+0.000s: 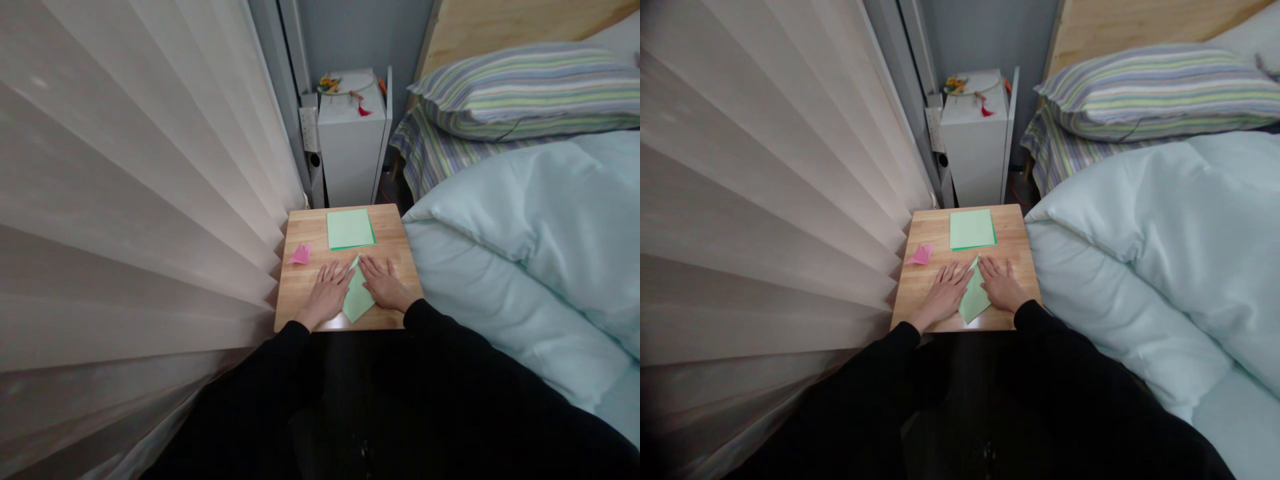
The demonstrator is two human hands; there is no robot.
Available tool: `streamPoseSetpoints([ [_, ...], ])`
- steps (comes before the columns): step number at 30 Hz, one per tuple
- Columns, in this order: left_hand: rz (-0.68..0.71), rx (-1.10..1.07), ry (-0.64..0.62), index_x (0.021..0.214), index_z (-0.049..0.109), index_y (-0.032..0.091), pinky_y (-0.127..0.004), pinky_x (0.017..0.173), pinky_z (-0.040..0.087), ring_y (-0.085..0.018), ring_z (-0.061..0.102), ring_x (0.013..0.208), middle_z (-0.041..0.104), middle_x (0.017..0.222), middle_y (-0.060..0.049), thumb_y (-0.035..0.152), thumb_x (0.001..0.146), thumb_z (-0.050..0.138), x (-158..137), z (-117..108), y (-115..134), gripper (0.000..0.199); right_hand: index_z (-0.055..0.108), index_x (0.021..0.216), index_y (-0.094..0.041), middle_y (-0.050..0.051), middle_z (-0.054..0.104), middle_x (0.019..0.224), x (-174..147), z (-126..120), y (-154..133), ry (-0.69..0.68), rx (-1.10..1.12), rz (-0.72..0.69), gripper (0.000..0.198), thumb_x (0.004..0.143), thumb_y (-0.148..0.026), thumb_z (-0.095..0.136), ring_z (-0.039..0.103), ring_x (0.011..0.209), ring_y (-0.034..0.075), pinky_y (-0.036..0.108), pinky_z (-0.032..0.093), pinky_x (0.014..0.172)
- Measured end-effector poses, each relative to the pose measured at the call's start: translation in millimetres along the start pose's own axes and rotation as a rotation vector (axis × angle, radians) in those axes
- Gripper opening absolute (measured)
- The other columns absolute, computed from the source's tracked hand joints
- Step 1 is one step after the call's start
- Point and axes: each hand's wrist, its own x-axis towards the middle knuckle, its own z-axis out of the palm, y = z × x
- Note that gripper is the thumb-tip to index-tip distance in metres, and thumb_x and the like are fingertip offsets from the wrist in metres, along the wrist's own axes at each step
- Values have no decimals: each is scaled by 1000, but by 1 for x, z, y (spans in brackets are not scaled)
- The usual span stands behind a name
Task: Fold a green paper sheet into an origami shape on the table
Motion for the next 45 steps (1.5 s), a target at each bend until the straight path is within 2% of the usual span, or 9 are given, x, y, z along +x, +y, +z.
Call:
streamPoseSetpoints([
  [12,-7,-1,-23,161,29,21,-59,126,15,-33,16,158,31,168,-5,23,104,33,2,2,-3,57,20,163,-15,14,17,170,1,0,2,-36,16,15,63,102,-22,31,15,158,31,70,10,121],
  [18,-8,12,-5,161,27,22,-59,127,14,-32,12,159,22,171,-6,21,101,37,4,4,-3,61,23,163,-15,14,20,170,1,-3,-1,-31,13,19,62,101,-21,32,18,157,31,70,11,121],
  [23,13,23,-37,162,24,20,-61,126,14,-32,11,159,28,169,-6,22,102,34,5,3,-3,61,25,162,-12,16,23,169,0,-8,-3,-19,8,35,63,101,-23,35,20,156,32,69,14,121],
  [27,14,73,-55,162,24,21,-61,126,15,-32,12,159,26,170,-4,24,104,31,4,2,1,59,22,163,-14,17,23,168,0,-6,3,-23,-1,37,66,101,-28,39,21,156,34,68,15,121],
  [32,9,119,-65,163,21,24,-61,126,15,-30,11,159,25,170,-4,30,105,31,2,1,4,59,17,164,-19,14,19,170,2,-6,15,-84,10,16,69,100,-28,41,17,157,34,70,16,120],
  [38,18,92,-64,163,21,25,-62,126,13,-31,11,159,25,170,-2,33,105,34,3,1,2,61,16,165,-22,10,11,172,6,-10,24,-152,40,3,71,99,-27,42,9,158,34,72,14,119],
  [45,24,71,-84,163,21,26,-66,125,11,-32,11,159,22,171,-1,33,105,34,4,2,1,60,16,165,-25,11,11,172,9,-9,30,-168,52,-16,72,98,-25,43,8,158,35,74,11,118],
])
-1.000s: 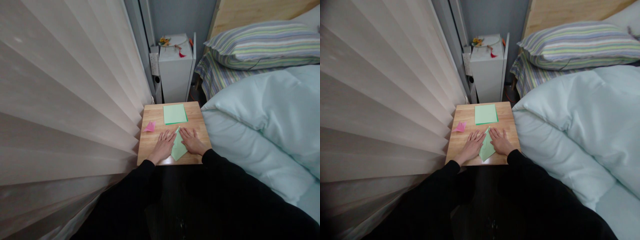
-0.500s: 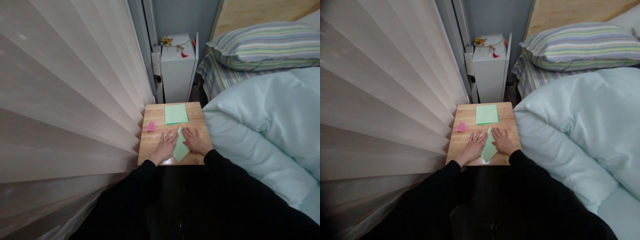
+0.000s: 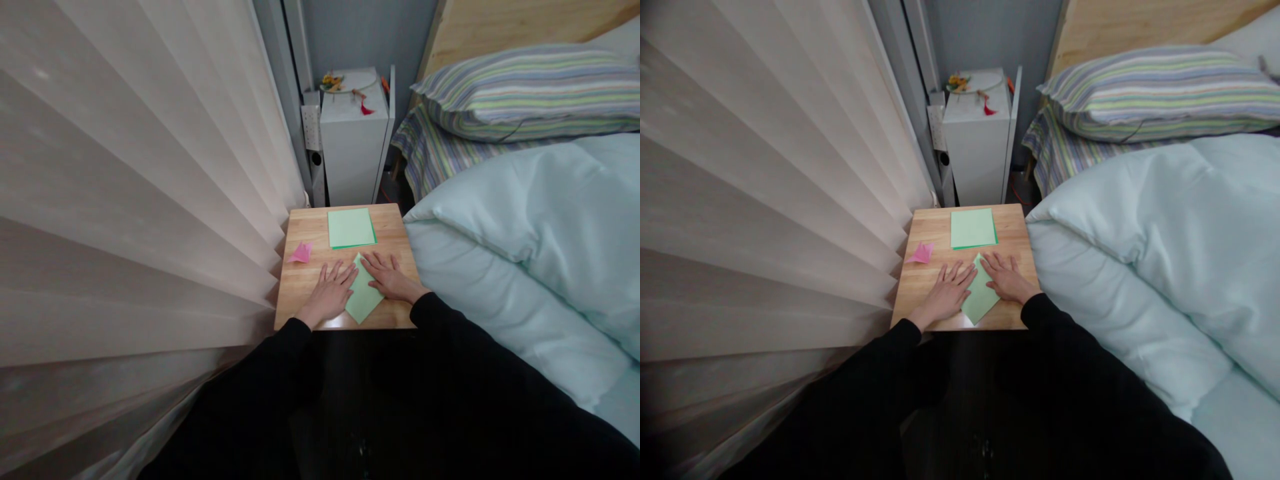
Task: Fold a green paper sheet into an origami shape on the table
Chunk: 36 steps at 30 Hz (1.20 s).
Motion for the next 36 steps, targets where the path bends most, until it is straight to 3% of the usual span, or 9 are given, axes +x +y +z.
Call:
streamPoseSetpoints([
  [8,12,-64,-15,163,22,24,-62,126,11,-32,13,158,27,169,-5,35,104,39,1,-6,-4,62,14,165,-25,11,10,172,1,-4,0,-24,20,2,74,98,-25,45,6,158,36,75,10,118],
  [11,-5,-108,13,158,35,25,-61,125,15,-32,20,157,35,166,-5,36,106,34,7,-11,-6,53,16,165,-23,10,10,172,0,-6,-4,-22,25,16,72,98,-24,44,7,158,36,75,10,118],
  [15,-12,-95,77,148,50,27,-60,124,19,-30,25,155,44,161,-3,35,107,30,16,-9,-7,46,22,164,-25,9,19,171,-2,-6,-12,98,4,32,62,103,-24,32,15,157,34,73,15,118],
  [22,-17,26,108,162,26,20,-57,127,14,-28,18,158,28,169,-7,32,105,32,15,5,-4,58,26,162,-20,11,24,169,3,-1,-18,202,-29,56,59,104,-21,28,20,156,33,72,18,118],
  [28,-12,48,75,162,24,19,-59,127,13,-28,14,158,27,169,-7,31,105,31,15,4,-5,59,32,160,-16,12,27,168,5,2,-22,257,-46,65,57,103,-18,26,22,156,30,66,14,122],
  [36,17,21,36,163,22,20,-58,126,14,-28,16,158,26,169,-7,28,104,34,16,-3,-8,61,29,161,-18,12,25,169,4,-2,-19,222,-45,45,58,103,-19,25,20,157,30,66,15,122],
])
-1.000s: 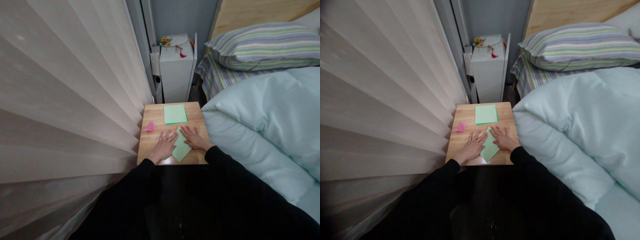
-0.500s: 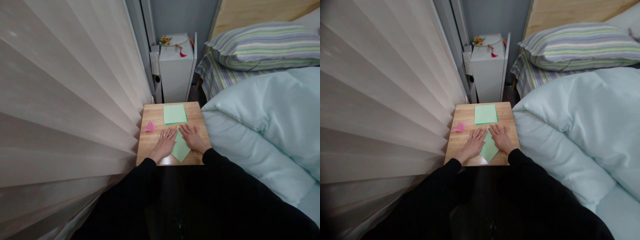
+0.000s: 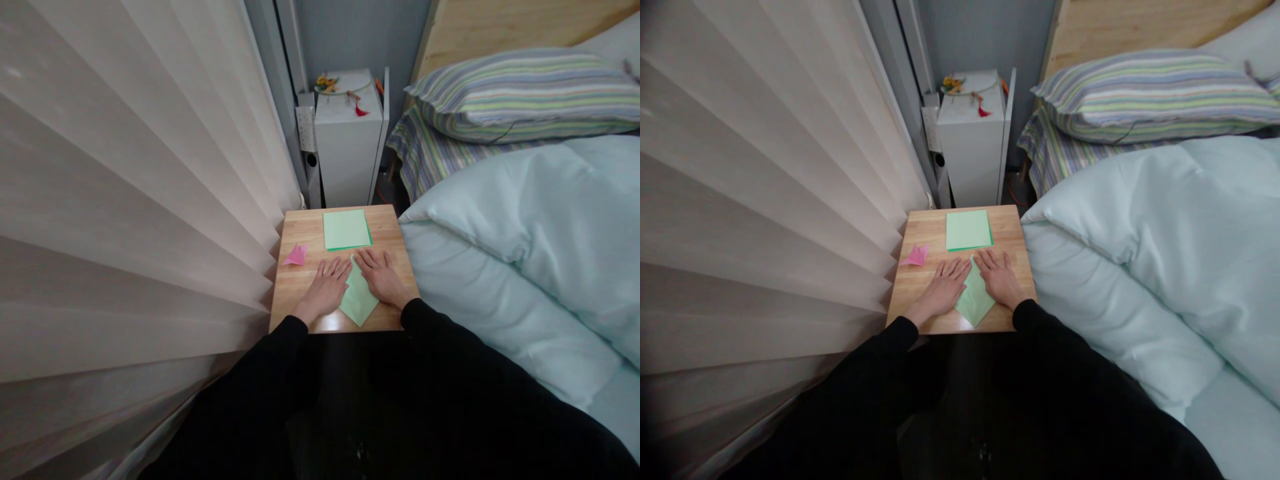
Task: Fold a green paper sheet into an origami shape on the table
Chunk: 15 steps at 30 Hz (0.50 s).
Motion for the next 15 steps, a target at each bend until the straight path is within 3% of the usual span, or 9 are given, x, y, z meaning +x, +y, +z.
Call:
streamPoseSetpoints([
  [15,15,-27,-40,162,24,21,-55,126,15,-27,18,157,27,169,-6,26,100,42,2,-5,-9,65,30,161,-18,11,26,169,1,0,2,-4,19,-1,59,102,-18,26,21,156,30,67,15,121],
])
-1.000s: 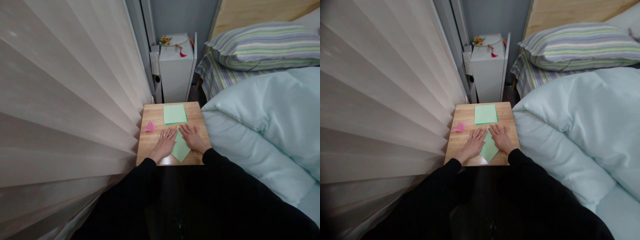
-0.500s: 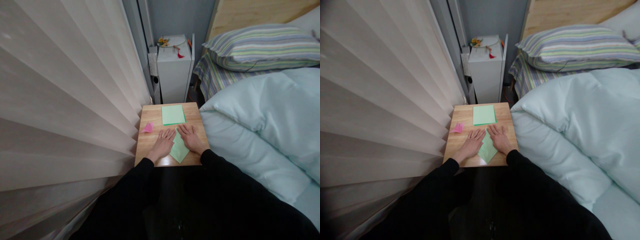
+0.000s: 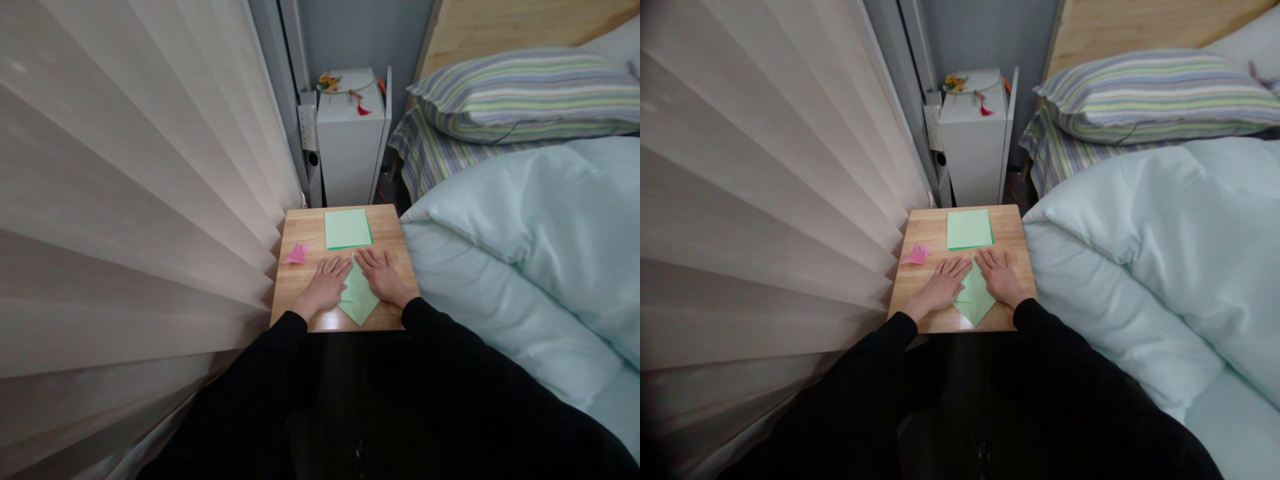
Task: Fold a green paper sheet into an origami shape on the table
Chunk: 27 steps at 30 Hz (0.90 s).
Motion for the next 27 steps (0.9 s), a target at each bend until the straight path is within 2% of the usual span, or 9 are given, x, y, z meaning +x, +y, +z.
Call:
streamPoseSetpoints([
  [5,-7,-29,-21,161,27,22,-56,125,16,-28,20,157,28,169,-6,26,101,37,1,-4,2,61,29,161,-18,11,25,169,0,-1,-1,-8,-11,0,63,99,-13,27,21,156,30,67,16,121],
  [11,-99,-33,121,148,47,23,-59,122,22,-28,32,151,46,159,-8,32,105,33,9,-2,16,46,31,161,-19,10,26,169,2,3,-3,7,-4,33,70,92,-7,30,21,156,29,67,15,121],
  [14,-117,-19,158,151,43,23,-57,122,23,-27,33,150,47,158,-8,28,104,36,12,2,17,48,30,161,-18,9,27,169,2,5,-3,22,-2,30,70,92,-7,31,21,157,29,67,15,122],
  [18,-90,-6,143,157,34,20,-55,121,24,-29,32,150,45,159,-9,27,102,39,14,4,13,56,30,161,-18,9,26,169,2,5,-3,16,1,30,71,91,-7,30,22,156,29,68,15,121],
  [23,-120,-16,155,159,32,18,-52,120,25,-30,30,150,40,162,-11,30,101,41,18,5,9,60,30,161,-17,10,26,169,3,3,-4,3,-13,35,70,92,-8,30,21,157,30,67,16,121],
  [27,-130,-2,200,156,37,18,-51,119,27,-30,33,147,42,161,-11,33,104,35,20,6,11,54,31,161,-18,10,26,169,2,0,-5,2,-6,29,70,92,-7,29,22,156,30,68,17,121],
])
